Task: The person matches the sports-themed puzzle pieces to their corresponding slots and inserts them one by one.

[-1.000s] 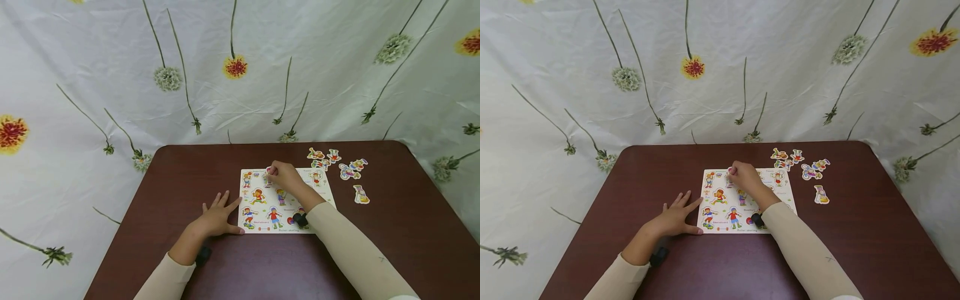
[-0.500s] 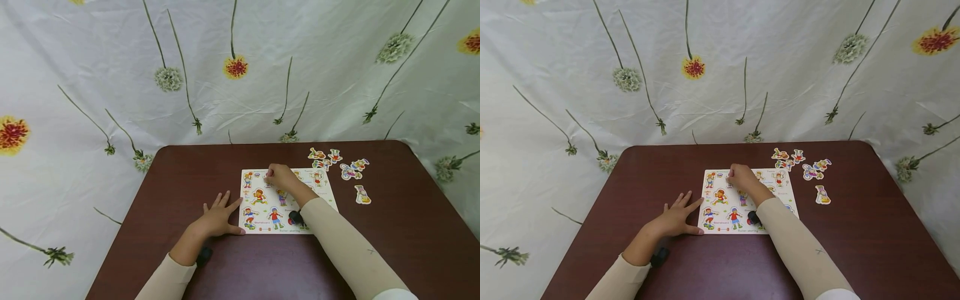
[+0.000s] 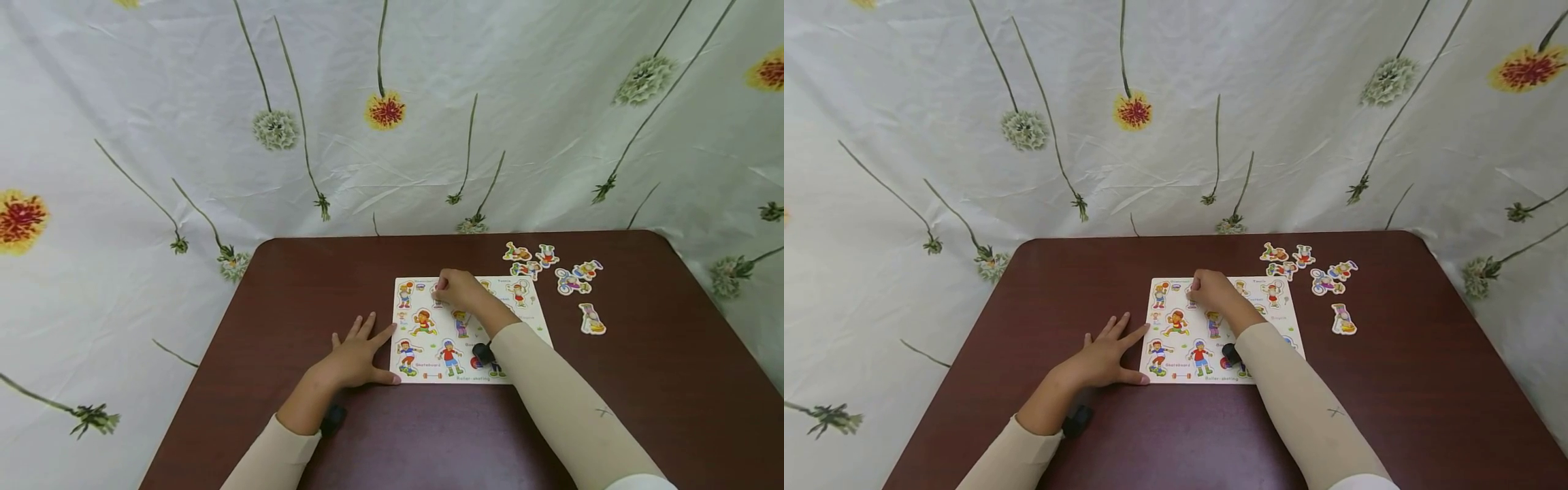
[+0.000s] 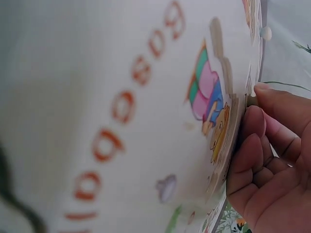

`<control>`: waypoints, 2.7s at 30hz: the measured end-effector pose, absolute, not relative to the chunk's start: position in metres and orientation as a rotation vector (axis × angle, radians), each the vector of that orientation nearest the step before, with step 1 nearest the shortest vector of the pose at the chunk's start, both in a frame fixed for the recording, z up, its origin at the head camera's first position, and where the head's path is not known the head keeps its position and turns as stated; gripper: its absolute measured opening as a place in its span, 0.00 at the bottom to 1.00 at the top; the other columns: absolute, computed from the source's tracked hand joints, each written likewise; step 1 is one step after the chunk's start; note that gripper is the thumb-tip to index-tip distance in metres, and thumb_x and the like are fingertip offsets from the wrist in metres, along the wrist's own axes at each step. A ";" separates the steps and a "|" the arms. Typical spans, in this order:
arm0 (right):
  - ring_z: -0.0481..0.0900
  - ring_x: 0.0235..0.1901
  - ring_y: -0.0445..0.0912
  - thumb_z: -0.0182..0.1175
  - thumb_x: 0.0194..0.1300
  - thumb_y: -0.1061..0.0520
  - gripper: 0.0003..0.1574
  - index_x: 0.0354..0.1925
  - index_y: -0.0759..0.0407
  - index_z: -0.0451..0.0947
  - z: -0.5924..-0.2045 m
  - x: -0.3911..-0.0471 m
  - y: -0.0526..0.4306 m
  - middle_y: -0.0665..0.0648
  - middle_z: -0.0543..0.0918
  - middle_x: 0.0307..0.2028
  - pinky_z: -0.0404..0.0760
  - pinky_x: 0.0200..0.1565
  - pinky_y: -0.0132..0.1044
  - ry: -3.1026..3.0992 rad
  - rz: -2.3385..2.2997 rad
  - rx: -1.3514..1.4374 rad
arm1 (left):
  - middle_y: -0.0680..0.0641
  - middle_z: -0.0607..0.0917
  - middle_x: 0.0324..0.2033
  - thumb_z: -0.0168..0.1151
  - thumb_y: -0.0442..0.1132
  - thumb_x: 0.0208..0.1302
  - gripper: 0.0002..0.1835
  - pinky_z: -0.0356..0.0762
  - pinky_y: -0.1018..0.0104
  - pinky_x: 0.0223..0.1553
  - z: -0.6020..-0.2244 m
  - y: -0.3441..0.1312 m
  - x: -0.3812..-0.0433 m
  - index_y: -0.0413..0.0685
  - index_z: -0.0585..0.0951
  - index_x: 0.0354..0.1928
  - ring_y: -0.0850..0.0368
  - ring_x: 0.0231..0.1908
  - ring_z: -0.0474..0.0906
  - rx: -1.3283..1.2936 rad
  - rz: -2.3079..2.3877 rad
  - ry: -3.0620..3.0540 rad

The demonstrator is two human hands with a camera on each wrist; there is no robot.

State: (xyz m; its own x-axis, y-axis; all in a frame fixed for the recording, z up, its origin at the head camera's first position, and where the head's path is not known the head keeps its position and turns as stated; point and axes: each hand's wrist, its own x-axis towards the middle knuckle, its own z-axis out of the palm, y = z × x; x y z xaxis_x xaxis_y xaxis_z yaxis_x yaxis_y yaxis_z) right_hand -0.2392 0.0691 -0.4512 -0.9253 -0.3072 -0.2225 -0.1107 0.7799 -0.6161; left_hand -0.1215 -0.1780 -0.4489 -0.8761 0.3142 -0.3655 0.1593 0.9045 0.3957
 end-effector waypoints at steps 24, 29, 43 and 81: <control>0.81 0.49 0.53 0.62 0.72 0.44 0.20 0.52 0.55 0.78 -0.443 -0.230 0.099 0.57 0.81 0.46 0.78 0.50 0.42 2.580 -1.757 0.037 | 0.37 0.45 0.81 0.74 0.63 0.53 0.54 0.39 0.18 0.67 -0.450 -0.176 -0.120 0.66 0.58 0.79 0.34 0.80 0.37 0.348 0.501 2.645; 0.82 0.50 0.56 0.62 0.72 0.46 0.20 0.53 0.58 0.77 -0.441 -0.231 0.111 0.55 0.80 0.45 0.78 0.49 0.40 2.555 -1.887 0.078 | 0.37 0.45 0.81 0.75 0.63 0.53 0.54 0.39 0.18 0.67 -0.449 -0.176 -0.120 0.66 0.58 0.79 0.35 0.80 0.37 0.345 0.500 2.647; 0.77 0.43 0.41 0.61 0.73 0.48 0.22 0.57 0.62 0.77 -0.436 -0.239 0.159 0.53 0.80 0.46 0.76 0.45 0.29 2.670 -1.838 0.239 | 0.38 0.45 0.81 0.74 0.64 0.53 0.54 0.38 0.18 0.67 -0.450 -0.177 -0.121 0.66 0.58 0.79 0.35 0.80 0.36 0.354 0.493 2.644; 0.74 0.34 0.52 0.59 0.73 0.53 0.13 0.39 0.64 0.75 -0.457 -0.265 0.228 0.62 0.81 0.36 0.72 0.35 0.41 2.828 -0.919 0.232 | 0.38 0.45 0.81 0.75 0.64 0.52 0.55 0.39 0.18 0.67 -0.451 -0.179 -0.118 0.66 0.57 0.80 0.35 0.80 0.36 0.354 0.496 2.647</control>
State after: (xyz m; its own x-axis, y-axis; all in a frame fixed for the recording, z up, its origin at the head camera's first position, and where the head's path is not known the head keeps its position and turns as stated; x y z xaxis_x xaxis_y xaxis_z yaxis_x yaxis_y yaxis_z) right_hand -0.2646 0.2282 -0.4569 -0.9754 0.0977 -0.1975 0.1951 0.7993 -0.5683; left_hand -0.1183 -0.1793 -0.4505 -0.8784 0.3184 -0.3565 0.1676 0.9036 0.3942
